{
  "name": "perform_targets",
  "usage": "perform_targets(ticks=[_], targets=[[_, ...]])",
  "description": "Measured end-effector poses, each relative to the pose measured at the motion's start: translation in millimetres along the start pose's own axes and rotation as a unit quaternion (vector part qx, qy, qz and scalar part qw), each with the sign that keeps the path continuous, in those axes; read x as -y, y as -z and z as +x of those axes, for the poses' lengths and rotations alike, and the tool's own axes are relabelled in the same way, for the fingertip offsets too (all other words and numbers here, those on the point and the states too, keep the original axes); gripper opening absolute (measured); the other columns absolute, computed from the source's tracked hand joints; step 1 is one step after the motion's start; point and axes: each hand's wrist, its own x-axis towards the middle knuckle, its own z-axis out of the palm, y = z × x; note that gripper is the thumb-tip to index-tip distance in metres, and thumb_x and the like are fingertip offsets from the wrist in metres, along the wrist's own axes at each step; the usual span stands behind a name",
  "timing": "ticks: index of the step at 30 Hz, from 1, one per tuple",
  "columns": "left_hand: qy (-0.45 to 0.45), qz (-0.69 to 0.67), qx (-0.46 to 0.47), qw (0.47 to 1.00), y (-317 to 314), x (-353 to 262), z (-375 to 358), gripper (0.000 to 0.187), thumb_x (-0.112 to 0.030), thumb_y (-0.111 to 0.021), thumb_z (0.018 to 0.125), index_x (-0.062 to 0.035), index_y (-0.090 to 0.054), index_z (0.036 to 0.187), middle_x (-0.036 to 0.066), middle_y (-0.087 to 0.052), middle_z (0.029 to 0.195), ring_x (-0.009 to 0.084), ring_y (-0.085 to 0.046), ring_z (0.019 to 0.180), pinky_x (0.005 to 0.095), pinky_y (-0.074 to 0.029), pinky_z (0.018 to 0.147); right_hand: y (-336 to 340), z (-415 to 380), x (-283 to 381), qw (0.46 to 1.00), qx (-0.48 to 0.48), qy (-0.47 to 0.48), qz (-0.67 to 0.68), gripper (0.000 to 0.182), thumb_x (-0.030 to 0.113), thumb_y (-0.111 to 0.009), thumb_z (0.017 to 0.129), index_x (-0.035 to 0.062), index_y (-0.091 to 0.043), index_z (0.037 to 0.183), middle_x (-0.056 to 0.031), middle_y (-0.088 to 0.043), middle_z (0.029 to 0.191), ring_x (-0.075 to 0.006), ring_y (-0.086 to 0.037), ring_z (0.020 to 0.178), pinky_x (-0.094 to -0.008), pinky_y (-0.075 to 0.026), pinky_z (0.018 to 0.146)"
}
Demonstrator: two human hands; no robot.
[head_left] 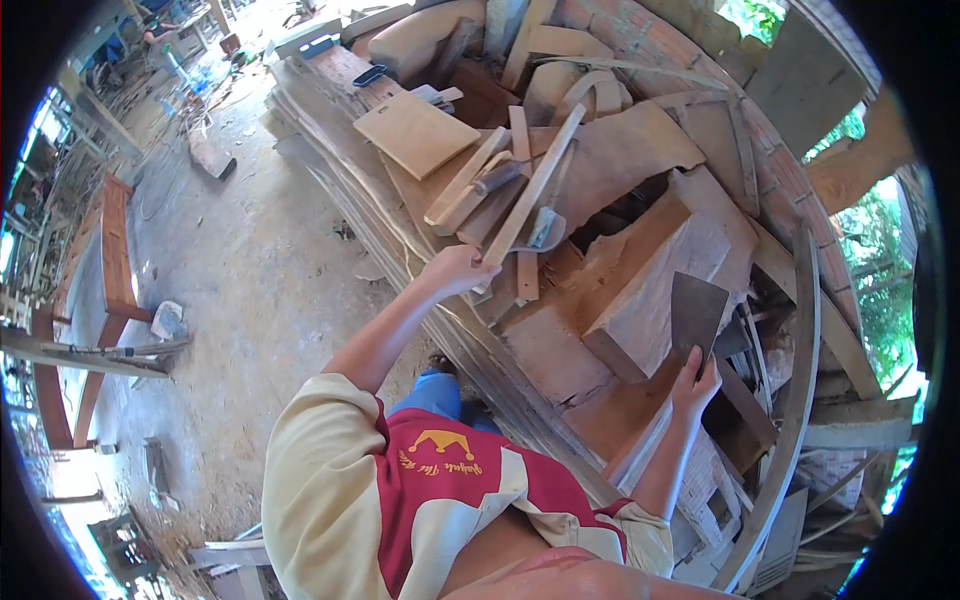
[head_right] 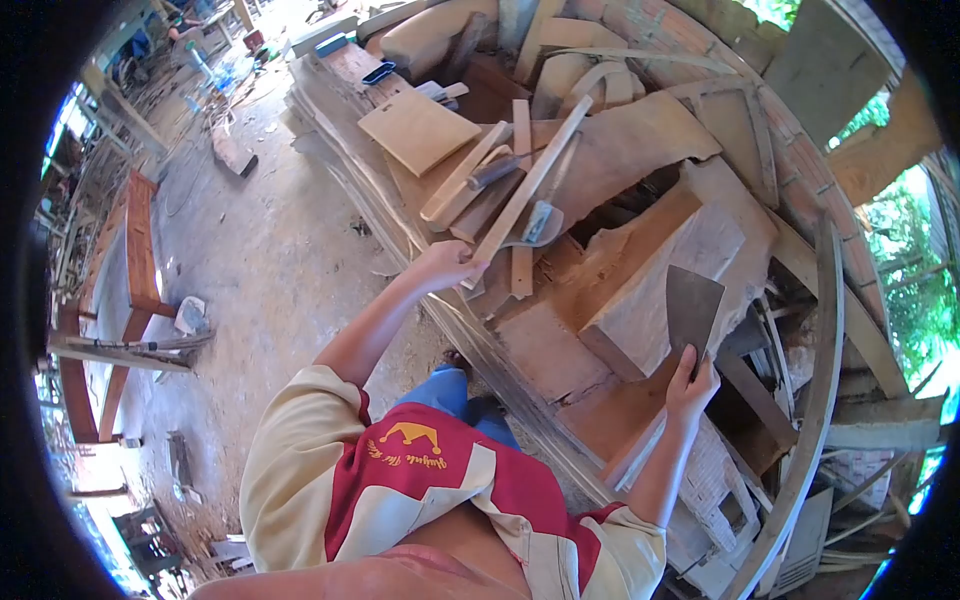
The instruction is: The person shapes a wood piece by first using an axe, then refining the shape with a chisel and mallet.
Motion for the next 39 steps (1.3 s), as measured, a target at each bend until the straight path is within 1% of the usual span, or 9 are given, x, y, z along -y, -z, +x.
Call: perform_targets(ticks=[2,6,11,17,19,21,27,33,39], targets=[[-0.015,-0.089,0.101,0.991,14,11,-5,0.048,-0.049,-0.059,0.078,-0.003,-0.059,0.093,0.008,-0.064,0.081,0.0132,-0.061,0.074,0.0261,-0.047,0.065,-13,9,6,1.0,0.007,0.009,0.003,0.026,0.016,-0.05,0.088,-0.0088,-0.055,0.083,-0.0215,-0.059,0.072,-0.0366,-0.06,0.068,-0.0361,-0.045,0.056],[-0.024,-0.244,0.169,0.955,32,45,-18,0.041,-0.047,-0.051,0.084,-0.0078,-0.057,0.096,0.003,-0.063,0.088,0.0141,-0.062,0.072,0.0251,-0.046,0.063,-38,37,39,0.994,0.103,-0.038,-0.006,0.028,0.02,-0.049,0.089,-0.0067,-0.057,0.086,-0.0243,-0.058,0.076,-0.0384,-0.058,0.072,-0.0399,-0.043,0.06],[0.008,-0.333,0.134,0.933,53,89,-28,0.038,-0.044,-0.044,0.088,-0.0107,-0.057,0.102,0.001,-0.063,0.085,0.0119,-0.062,0.072,0.0226,-0.043,0.062,-105,85,55,0.971,0.233,-0.057,-0.022,0.03,0.024,-0.047,0.089,-0.0042,-0.057,0.087,-0.0236,-0.056,0.076,-0.0402,-0.053,0.071,-0.041,-0.041,0.061],[0.05,-0.427,0.08,0.899,64,141,-8,0.039,-0.042,-0.042,0.09,-0.0088,-0.056,0.106,0.0,-0.063,0.083,0.0095,-0.061,0.069,0.0222,-0.043,0.061,-205,144,39,0.973,0.22,-0.073,0.009,0.036,0.031,-0.045,0.09,-0.0022,-0.058,0.096,-0.0232,-0.059,0.084,-0.0365,-0.056,0.077,-0.0387,-0.042,0.068],[0.085,-0.477,0.092,0.87,73,155,7,0.04,-0.042,-0.042,0.09,-0.0073,-0.056,0.106,0.0,-0.063,0.082,0.0101,-0.061,0.068,0.0222,-0.043,0.059,-244,172,9,0.961,0.243,-0.128,0.035,0.04,0.033,-0.044,0.09,-0.0047,-0.058,0.097,-0.0246,-0.059,0.085,-0.0335,-0.057,0.079,-0.0382,-0.043,0.072],[0.083,-0.511,0.079,0.852,84,168,26,0.04,-0.042,-0.042,0.09,-0.0072,-0.055,0.105,-0.001,-0.062,0.08,0.0105,-0.062,0.067,0.0217,-0.042,0.058,-280,190,-12,0.889,0.109,-0.365,0.252,0.046,0.035,-0.043,0.09,-0.0085,-0.056,0.097,-0.0263,-0.058,0.084,-0.0336,-0.058,0.081,-0.0385,-0.043,0.073],[0.112,-0.541,-0.03,0.833,121,184,94,0.037,-0.04,-0.045,0.089,-0.0072,-0.054,0.102,0.001,-0.061,0.085,0.0106,-0.062,0.071,0.0222,-0.041,0.06,-344,224,-60,0.975,0.094,-0.197,-0.048,0.05,0.037,-0.04,0.091,-0.0103,-0.056,0.093,-0.0296,-0.057,0.086,-0.0411,-0.055,0.081,-0.0415,-0.042,0.072],[0.086,-0.514,-0.143,0.842,135,176,167,0.035,-0.04,-0.052,0.085,-0.0064,-0.055,0.096,0.001,-0.058,0.083,0.0095,-0.058,0.07,0.025,-0.041,0.055,-370,218,-30,0.964,0.155,-0.21,-0.047,0.053,0.04,-0.041,0.089,-0.01,-0.056,0.092,-0.0292,-0.057,0.088,-0.0425,-0.054,0.086,-0.0437,-0.041,0.075],[0.155,-0.506,-0.143,0.837,149,168,202,0.038,-0.04,-0.053,0.084,-0.0029,-0.054,0.091,0.003,-0.056,0.072,0.0125,-0.059,0.057,0.0235,-0.044,0.048,-359,203,6,0.949,0.262,-0.162,-0.075,0.058,0.048,-0.049,0.083,-0.0016,-0.051,0.114,-0.0231,-0.055,0.108,-0.0362,-0.05,0.104,-0.0389,-0.039,0.088]])
